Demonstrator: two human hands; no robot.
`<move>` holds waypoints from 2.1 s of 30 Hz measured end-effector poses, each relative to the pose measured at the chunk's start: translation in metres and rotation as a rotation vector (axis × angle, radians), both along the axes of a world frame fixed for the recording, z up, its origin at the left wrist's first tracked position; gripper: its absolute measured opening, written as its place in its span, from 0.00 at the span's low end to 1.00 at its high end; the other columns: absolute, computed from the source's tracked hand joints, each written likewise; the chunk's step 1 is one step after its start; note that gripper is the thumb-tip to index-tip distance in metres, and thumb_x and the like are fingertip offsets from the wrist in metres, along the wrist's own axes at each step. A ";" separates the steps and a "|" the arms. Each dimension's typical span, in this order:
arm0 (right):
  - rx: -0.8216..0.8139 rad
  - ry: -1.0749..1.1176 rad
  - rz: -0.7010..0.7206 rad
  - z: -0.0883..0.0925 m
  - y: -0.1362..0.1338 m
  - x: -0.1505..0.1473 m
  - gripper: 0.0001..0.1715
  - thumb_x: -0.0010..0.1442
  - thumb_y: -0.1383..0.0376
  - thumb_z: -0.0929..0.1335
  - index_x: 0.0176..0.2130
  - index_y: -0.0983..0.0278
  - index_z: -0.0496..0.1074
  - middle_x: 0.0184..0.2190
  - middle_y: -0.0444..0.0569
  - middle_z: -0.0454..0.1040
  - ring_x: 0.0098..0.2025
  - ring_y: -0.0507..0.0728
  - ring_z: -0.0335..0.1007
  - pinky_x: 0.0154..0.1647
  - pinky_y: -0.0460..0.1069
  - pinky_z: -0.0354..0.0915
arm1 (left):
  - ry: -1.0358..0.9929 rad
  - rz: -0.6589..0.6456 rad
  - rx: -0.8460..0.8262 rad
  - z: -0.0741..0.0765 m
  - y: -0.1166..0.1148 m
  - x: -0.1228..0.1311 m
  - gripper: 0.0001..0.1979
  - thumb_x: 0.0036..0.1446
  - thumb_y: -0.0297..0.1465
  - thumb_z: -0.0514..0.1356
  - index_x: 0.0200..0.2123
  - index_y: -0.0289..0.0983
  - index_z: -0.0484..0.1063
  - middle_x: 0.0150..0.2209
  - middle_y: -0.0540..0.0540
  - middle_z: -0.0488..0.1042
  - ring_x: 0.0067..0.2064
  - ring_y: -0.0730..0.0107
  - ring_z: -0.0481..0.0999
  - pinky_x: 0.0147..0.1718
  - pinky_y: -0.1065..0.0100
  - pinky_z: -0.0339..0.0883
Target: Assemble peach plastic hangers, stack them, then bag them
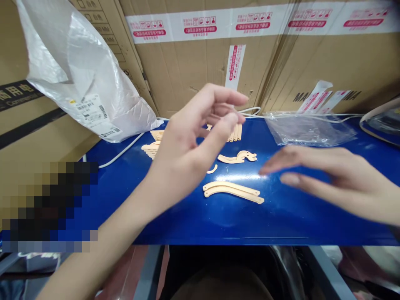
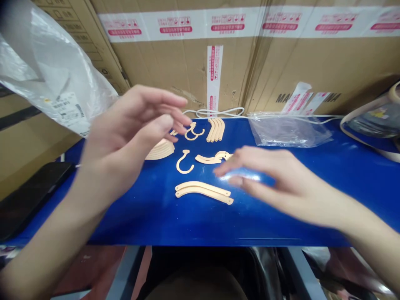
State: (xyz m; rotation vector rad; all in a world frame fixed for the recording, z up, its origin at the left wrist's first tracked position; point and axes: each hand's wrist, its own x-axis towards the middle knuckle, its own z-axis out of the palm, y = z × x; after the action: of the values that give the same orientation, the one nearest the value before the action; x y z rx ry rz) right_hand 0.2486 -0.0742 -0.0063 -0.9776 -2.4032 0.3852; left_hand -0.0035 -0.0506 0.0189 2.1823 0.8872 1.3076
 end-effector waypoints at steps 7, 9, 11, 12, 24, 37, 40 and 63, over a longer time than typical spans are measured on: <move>0.136 -0.013 -0.107 -0.045 0.088 0.000 0.13 0.67 0.60 0.62 0.45 0.61 0.73 0.43 0.51 0.76 0.47 0.61 0.71 0.50 0.59 0.67 | 0.302 -0.044 0.075 -0.070 0.075 0.032 0.10 0.67 0.28 0.51 0.49 0.34 0.67 0.49 0.43 0.74 0.50 0.66 0.74 0.49 0.63 0.70; 0.148 -0.006 -0.135 -0.057 0.094 0.001 0.14 0.67 0.59 0.61 0.47 0.60 0.72 0.44 0.52 0.75 0.49 0.61 0.70 0.52 0.59 0.66 | 0.460 -0.064 0.087 -0.084 0.076 0.029 0.13 0.67 0.29 0.52 0.52 0.33 0.66 0.52 0.41 0.72 0.54 0.62 0.72 0.53 0.58 0.68; 0.126 -0.026 -0.138 -0.065 0.095 0.003 0.16 0.67 0.58 0.62 0.50 0.61 0.70 0.47 0.53 0.74 0.52 0.61 0.69 0.54 0.59 0.65 | 0.565 -0.092 0.109 -0.092 0.072 0.021 0.15 0.68 0.30 0.52 0.55 0.33 0.64 0.55 0.40 0.70 0.57 0.61 0.70 0.54 0.57 0.68; 0.113 -0.038 -0.140 -0.067 0.094 0.004 0.17 0.67 0.57 0.62 0.51 0.60 0.69 0.48 0.53 0.73 0.52 0.62 0.69 0.55 0.59 0.65 | 0.593 -0.100 0.119 -0.095 0.070 0.017 0.16 0.68 0.30 0.51 0.57 0.33 0.63 0.56 0.40 0.69 0.58 0.60 0.69 0.55 0.58 0.68; 0.034 -0.222 -0.093 -0.081 0.092 0.004 0.36 0.59 0.45 0.68 0.58 0.62 0.63 0.56 0.56 0.69 0.58 0.64 0.66 0.58 0.60 0.65 | 0.620 -0.028 0.186 -0.111 0.060 -0.008 0.22 0.68 0.30 0.50 0.63 0.32 0.55 0.59 0.36 0.68 0.59 0.59 0.69 0.55 0.56 0.68; 0.108 -0.329 0.000 -0.083 0.094 0.007 0.31 0.63 0.50 0.65 0.59 0.64 0.65 0.59 0.57 0.68 0.61 0.64 0.62 0.59 0.61 0.62 | 0.770 0.079 0.247 -0.117 0.058 -0.007 0.21 0.65 0.32 0.53 0.58 0.27 0.64 0.53 0.36 0.73 0.53 0.55 0.72 0.51 0.57 0.69; 0.100 -0.321 0.006 -0.084 0.095 0.006 0.29 0.63 0.51 0.65 0.57 0.63 0.65 0.58 0.56 0.68 0.60 0.64 0.62 0.59 0.61 0.62 | 0.771 0.073 0.247 -0.119 0.059 -0.008 0.21 0.65 0.32 0.54 0.57 0.26 0.66 0.52 0.36 0.73 0.53 0.54 0.71 0.52 0.56 0.69; 0.420 -0.214 0.106 -0.072 0.072 -0.008 0.12 0.63 0.66 0.67 0.47 0.66 0.72 0.47 0.54 0.75 0.50 0.59 0.69 0.54 0.58 0.63 | 1.037 0.344 0.618 -0.104 0.025 -0.004 0.12 0.59 0.23 0.60 0.45 0.26 0.75 0.36 0.40 0.78 0.39 0.58 0.76 0.30 0.65 0.67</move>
State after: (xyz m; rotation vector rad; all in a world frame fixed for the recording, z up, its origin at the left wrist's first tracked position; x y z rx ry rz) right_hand 0.2402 -0.0019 -0.0784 -0.7317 -2.5842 -0.1961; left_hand -0.0076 -0.0260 -0.0849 3.4078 1.3826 0.4965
